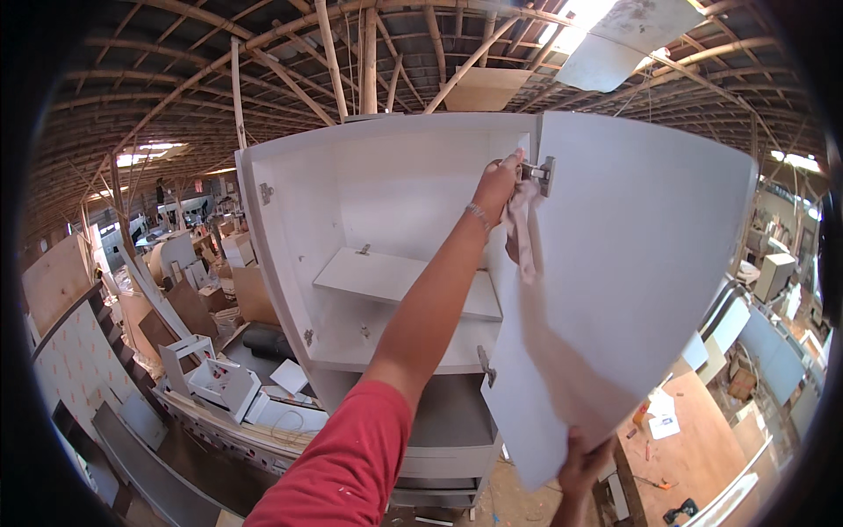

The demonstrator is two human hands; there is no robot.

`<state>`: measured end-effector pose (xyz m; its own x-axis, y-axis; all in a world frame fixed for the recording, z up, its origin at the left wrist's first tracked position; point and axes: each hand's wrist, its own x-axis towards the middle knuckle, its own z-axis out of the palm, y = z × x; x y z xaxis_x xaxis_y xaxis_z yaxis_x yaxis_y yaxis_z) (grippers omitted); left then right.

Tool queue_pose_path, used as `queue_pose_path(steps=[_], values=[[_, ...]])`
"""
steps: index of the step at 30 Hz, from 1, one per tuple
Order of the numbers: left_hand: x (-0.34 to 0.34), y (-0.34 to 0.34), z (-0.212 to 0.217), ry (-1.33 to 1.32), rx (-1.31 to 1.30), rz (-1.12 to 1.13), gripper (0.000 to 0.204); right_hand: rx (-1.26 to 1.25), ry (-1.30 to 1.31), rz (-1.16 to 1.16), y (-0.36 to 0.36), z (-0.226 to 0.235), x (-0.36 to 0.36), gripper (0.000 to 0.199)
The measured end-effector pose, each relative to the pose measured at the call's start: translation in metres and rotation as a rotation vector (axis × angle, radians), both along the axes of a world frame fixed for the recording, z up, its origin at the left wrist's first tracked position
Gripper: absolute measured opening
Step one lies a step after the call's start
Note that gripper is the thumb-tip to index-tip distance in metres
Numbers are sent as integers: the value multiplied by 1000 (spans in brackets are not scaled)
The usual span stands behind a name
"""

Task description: The person applies adhesive from a small bottle to the internal joints of a white cabinet and wipes the surfaces with a cloth. They climb a stepladder to reach the upper sections, install a wooden shelf, and wipe the exterior cabinet panels.

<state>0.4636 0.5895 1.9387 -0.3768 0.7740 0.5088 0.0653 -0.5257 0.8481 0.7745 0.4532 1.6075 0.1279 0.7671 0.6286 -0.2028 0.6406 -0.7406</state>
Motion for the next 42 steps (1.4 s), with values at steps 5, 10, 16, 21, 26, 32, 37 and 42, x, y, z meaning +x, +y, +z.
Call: queue_pose_path(steps=[5, 10, 16, 21, 26, 32, 37, 42], values=[[12, -115, -85, 570, 51, 91, 53, -127, -23, 244, 28, 4, 101, 71], [32, -226, -194, 409, -450, -233, 60, -188, -170, 327, 54, 23, 105, 77], [19, -316, -302, -161, -455, 1, 60, -173, -649, 513, 96, 38, 42, 68], [-1, -375, -317, -336, -374, 148, 50, -24, -789, 734, 118, 49, -96, 56], [-3, -359, -283, -185, -408, 421, 35, -37, -1092, 649, 153, 26, -202, 73], [-46, -304, -224, -445, -355, 347, 29, 271, -1027, 529, 126, 41, -229, 62], [-78, -245, -189, -372, -368, 441, 27, 315, -1100, 705, 77, 75, -137, 62], [-127, -249, -155, -230, -399, 451, 30, 209, -1087, 778, 52, 83, -98, 61]])
